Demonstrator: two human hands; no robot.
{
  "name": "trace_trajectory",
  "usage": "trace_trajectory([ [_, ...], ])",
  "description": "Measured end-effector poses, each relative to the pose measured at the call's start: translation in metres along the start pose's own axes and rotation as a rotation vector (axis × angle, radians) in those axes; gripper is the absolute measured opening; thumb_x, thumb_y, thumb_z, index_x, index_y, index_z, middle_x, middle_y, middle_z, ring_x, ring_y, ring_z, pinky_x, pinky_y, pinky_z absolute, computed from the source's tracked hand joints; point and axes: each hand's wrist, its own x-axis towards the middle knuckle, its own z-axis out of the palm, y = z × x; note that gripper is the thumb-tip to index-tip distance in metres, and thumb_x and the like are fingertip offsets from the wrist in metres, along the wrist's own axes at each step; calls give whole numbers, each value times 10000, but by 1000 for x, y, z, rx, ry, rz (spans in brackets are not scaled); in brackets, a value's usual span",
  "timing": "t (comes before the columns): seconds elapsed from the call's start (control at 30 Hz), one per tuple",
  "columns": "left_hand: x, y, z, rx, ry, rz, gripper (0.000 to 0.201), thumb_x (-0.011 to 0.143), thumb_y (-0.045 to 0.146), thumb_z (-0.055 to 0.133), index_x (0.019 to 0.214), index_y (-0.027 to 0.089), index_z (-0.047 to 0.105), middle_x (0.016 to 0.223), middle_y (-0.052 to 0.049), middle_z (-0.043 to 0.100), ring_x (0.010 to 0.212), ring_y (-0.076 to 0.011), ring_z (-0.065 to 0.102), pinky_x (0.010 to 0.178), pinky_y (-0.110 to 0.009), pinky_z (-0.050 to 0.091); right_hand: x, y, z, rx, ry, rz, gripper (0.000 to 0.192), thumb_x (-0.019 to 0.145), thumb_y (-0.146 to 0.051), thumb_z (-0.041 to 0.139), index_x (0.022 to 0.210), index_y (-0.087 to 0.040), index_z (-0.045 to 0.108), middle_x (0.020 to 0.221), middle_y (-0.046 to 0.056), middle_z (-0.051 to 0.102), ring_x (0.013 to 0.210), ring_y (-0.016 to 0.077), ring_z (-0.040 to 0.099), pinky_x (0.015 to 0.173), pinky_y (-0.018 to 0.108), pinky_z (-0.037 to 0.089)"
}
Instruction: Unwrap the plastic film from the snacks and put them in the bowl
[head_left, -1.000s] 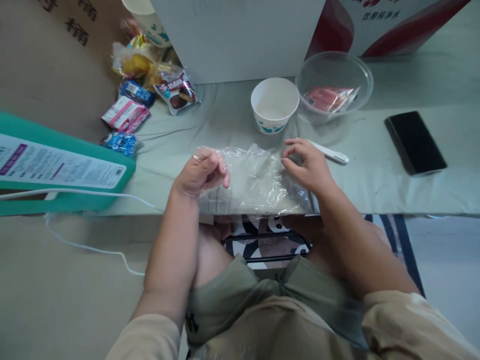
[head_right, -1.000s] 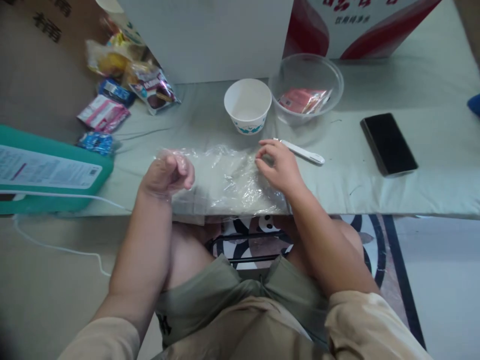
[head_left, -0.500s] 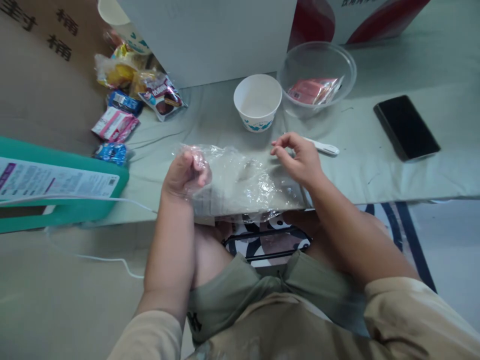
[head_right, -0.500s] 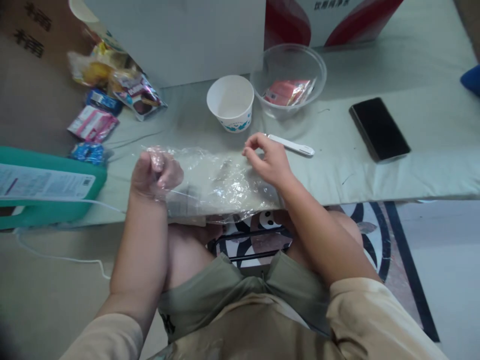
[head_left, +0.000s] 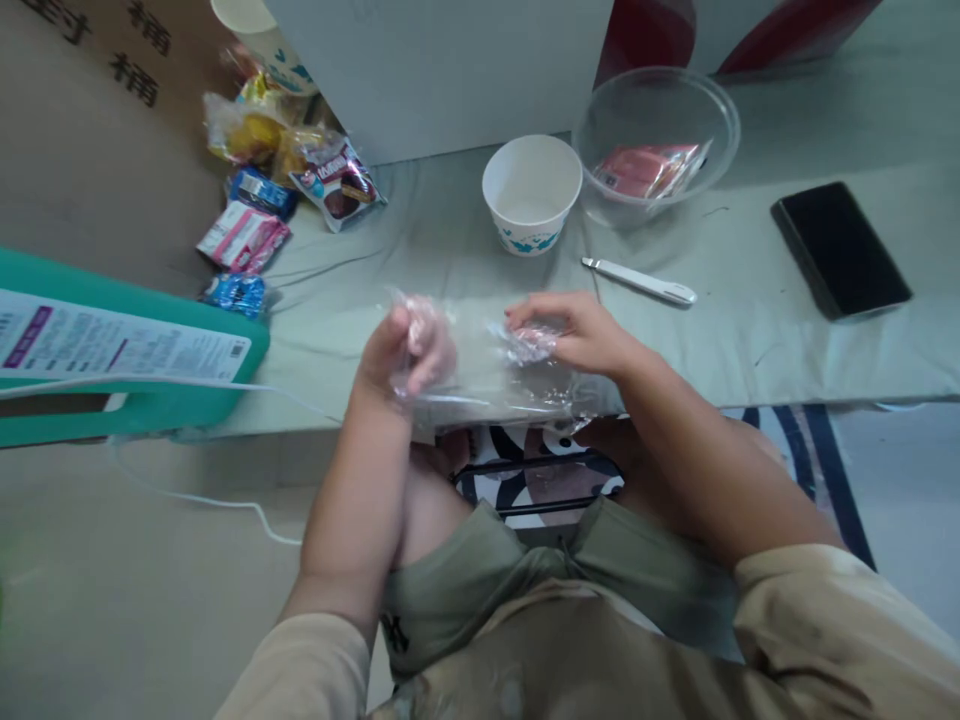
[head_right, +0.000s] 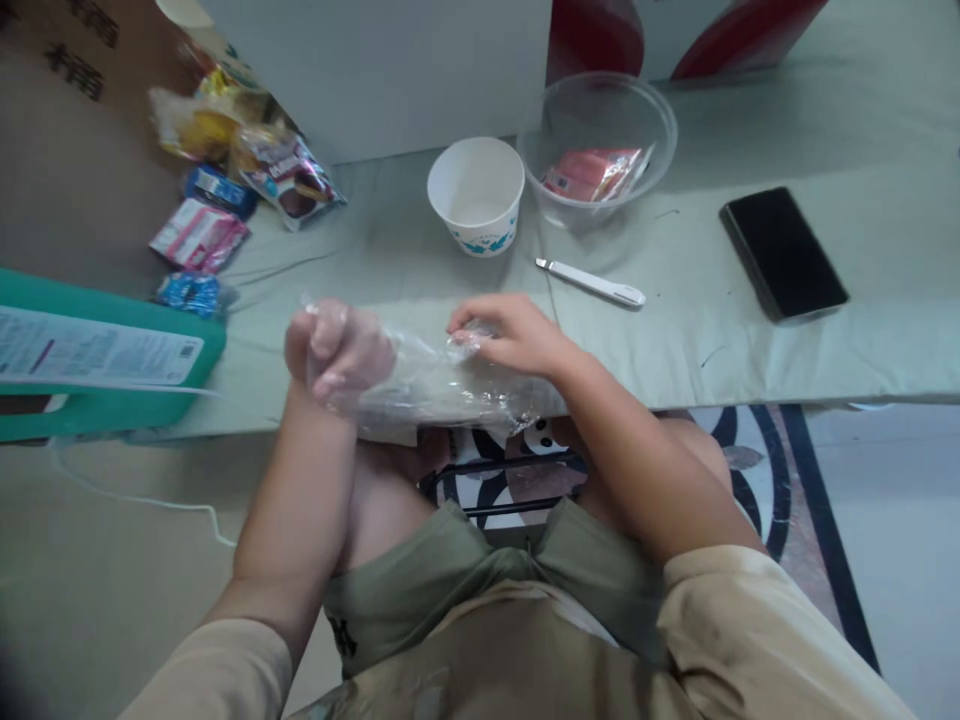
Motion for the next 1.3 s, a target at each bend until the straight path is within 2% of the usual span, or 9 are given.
trace_trajectory([
  [0.07,8,11,-16,-124,24,-76,616,730,838,621,632,250,465,366,74,355,246,-54,196,287,-228,153,-8,-4,-12,97,85,107,283,894,-477,641,828,-215,724,830,35,758,811,186,702,799,355,553],
  [0.17,18,18,-31,-162,166,-129,473,707,652,760,691,240,530,419,65,485,259,-35,202,293,-221,81,-18,-5,-23,158,246,194,324,884,-493,665,708,-225,713,729,21,723,699,157,659,725,336,556],
  [0.43,21,9,-31,33,256,-64,413,836,600,714,720,217,611,390,41,501,263,-63,276,286,-240,115,-20,16,-21,364,656,383,464,897,-698,597,773,-264,704,393,-97,292,349,103,302,550,362,542],
  [0.53,23,8,-29,51,247,-27,437,850,641,696,747,220,635,370,60,449,266,-69,292,291,-237,122,-21,25,-23,355,734,382,444,911,-675,590,809,-256,697,444,-77,364,384,107,367,524,334,523],
  [0.63,25,7,-27,52,239,-1,435,840,637,716,742,220,640,365,69,419,280,-70,323,304,-225,141,-24,31,-26,335,653,296,442,831,-634,720,1106,-289,692,722,-21,647,601,145,621,607,324,573],
  [0.77,26,6,-24,50,238,-16,400,816,579,752,709,211,638,360,67,414,287,-70,351,309,-210,173,-28,35,-27,270,385,202,883,740,-630,820,1497,-403,427,1202,43,716,837,190,724,730,361,615],
  [0.87,25,7,-25,35,200,-43,382,783,562,777,702,212,647,362,59,433,284,-69,343,305,-206,162,-29,37,-26,276,404,256,859,803,-611,769,1531,-391,370,1145,47,737,764,180,704,690,347,604],
  [1.07,22,10,-26,27,158,-76,424,801,636,741,709,232,651,340,61,424,261,-75,313,296,-214,149,-26,34,-28,364,491,445,598,812,-381,732,1373,-303,540,997,33,774,462,89,453,410,265,389],
  [1.3,23,5,-27,16,185,-28,445,773,644,757,692,224,635,347,65,421,260,-67,301,285,-217,128,-22,24,-25,293,567,528,285,845,-317,680,1114,-224,694,666,-17,686,395,66,312,385,248,274],
])
